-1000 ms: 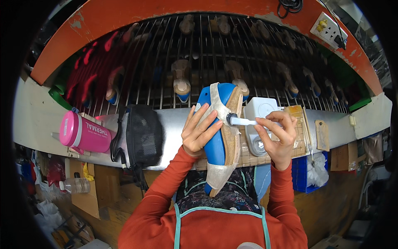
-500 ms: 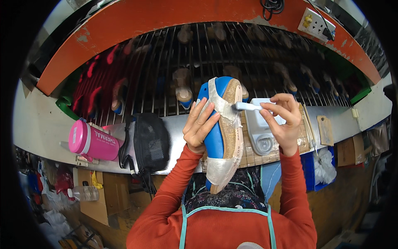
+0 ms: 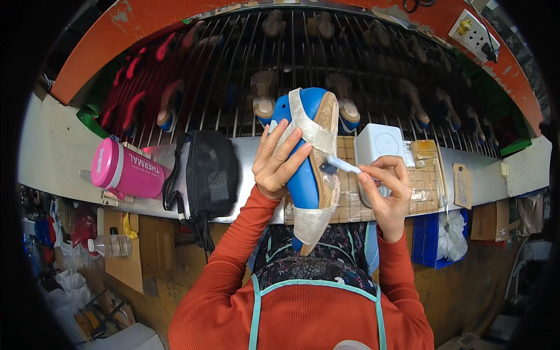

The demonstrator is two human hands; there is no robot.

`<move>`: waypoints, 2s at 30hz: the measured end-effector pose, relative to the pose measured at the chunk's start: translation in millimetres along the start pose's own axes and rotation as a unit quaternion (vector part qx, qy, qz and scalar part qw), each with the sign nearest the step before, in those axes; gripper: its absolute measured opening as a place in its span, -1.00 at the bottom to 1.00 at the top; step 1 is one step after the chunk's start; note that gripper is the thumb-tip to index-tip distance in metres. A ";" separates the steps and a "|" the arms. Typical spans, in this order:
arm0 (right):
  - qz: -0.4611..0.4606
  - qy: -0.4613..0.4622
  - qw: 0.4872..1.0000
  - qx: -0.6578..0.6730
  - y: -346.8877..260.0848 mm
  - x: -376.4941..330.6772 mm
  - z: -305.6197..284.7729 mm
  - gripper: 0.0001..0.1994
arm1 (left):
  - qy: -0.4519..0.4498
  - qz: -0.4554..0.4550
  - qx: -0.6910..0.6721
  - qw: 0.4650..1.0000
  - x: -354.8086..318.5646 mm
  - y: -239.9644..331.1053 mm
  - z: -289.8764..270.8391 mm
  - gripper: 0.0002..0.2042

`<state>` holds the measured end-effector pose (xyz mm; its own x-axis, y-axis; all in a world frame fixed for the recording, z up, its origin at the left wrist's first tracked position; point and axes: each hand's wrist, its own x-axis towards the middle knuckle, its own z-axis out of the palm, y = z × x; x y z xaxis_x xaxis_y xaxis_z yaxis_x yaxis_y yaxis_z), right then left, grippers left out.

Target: The person retrieves a shoe from a rack and applies a white adhesive to the sole using a small brush. They repeatedly dip the brush into a container and spread the adhesive across the sole, then place the shoe back on the rack. The process is repeated for multiple shoes.

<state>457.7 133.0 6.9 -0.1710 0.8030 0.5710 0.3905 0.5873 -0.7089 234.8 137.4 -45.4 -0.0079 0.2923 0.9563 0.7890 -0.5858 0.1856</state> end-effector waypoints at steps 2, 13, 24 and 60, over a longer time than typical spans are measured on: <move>-0.013 0.011 0.999 -0.029 -2.6 2.6 2.6 -0.83 | -0.010 0.004 0.005 1.000 -0.2 1.0 -1.9 -0.66; -0.200 0.133 0.948 -0.208 -5.4 13.6 13.7 -0.73 | -0.026 0.022 0.004 0.999 4.0 -4.0 -5.7 -0.63; -0.081 -0.054 0.994 -0.046 1.5 26.3 -3.8 -0.82 | 0.007 0.024 0.016 1.000 13.8 -16.4 -2.2 -0.66; 0.135 -0.009 0.973 0.187 -0.9 -20.6 20.7 -0.85 | 0.094 -0.094 0.110 0.985 -1.3 -28.8 31.6 -0.62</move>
<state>442.2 118.0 -12.8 -0.1250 0.9328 0.3379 0.0678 0.3478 -0.9351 231.6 177.8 -59.1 -0.2638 0.2229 0.9385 0.8769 -0.3499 0.3296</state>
